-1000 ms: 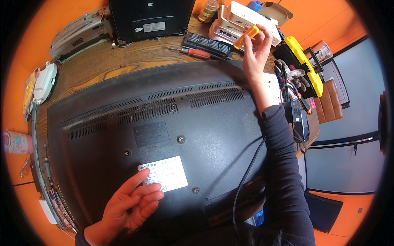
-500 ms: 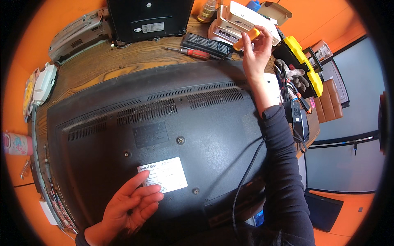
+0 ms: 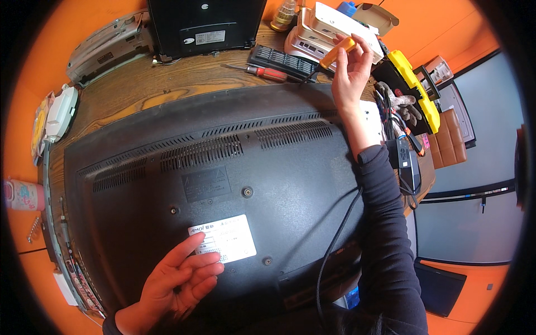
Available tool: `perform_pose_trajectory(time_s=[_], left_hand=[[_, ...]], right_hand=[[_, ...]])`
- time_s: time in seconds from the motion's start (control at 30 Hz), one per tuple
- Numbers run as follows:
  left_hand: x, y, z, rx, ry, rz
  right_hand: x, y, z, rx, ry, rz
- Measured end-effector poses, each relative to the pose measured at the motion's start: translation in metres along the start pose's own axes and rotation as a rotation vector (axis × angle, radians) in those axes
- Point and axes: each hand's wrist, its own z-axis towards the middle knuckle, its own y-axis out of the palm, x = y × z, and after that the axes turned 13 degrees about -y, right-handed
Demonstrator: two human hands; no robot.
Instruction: The person uses a yellow-handled screwdriver to remove screws from the back panel of a CRT television. They rotate the television to access different screw locations and continue unscrewing until the back cover is loosened.
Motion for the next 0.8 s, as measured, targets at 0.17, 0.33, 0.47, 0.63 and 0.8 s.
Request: perform_pose_trajectory(time_s=[0.17,0.33,0.47,0.63,0.8], left_hand=[[-0.0007,0.0011,-0.0004,0.038,0.008,0.009],[-0.0006,0.0021,-0.0003,0.050,0.011,0.030],[-0.0014,0.0021,-0.0004,0.035,0.011,0.015],[-0.0016,0.0026,-0.0001,0.023,0.010,0.003],[-0.0018,0.0026,0.0001,-0.003,0.015,-0.007]], right_hand=[[-0.0004,-0.0018,0.0000,-0.067,0.004,-0.136],[-0.0024,0.0001,-0.0006,-0.002,0.091,0.087],[-0.0034,-0.0030,0.0017,-0.135,0.078,-0.201],[-0.0040,-0.0016,0.0012,-0.090,0.211,0.112],[-0.0062,0.0006,-0.0007,-0.105,0.162,-0.070]])
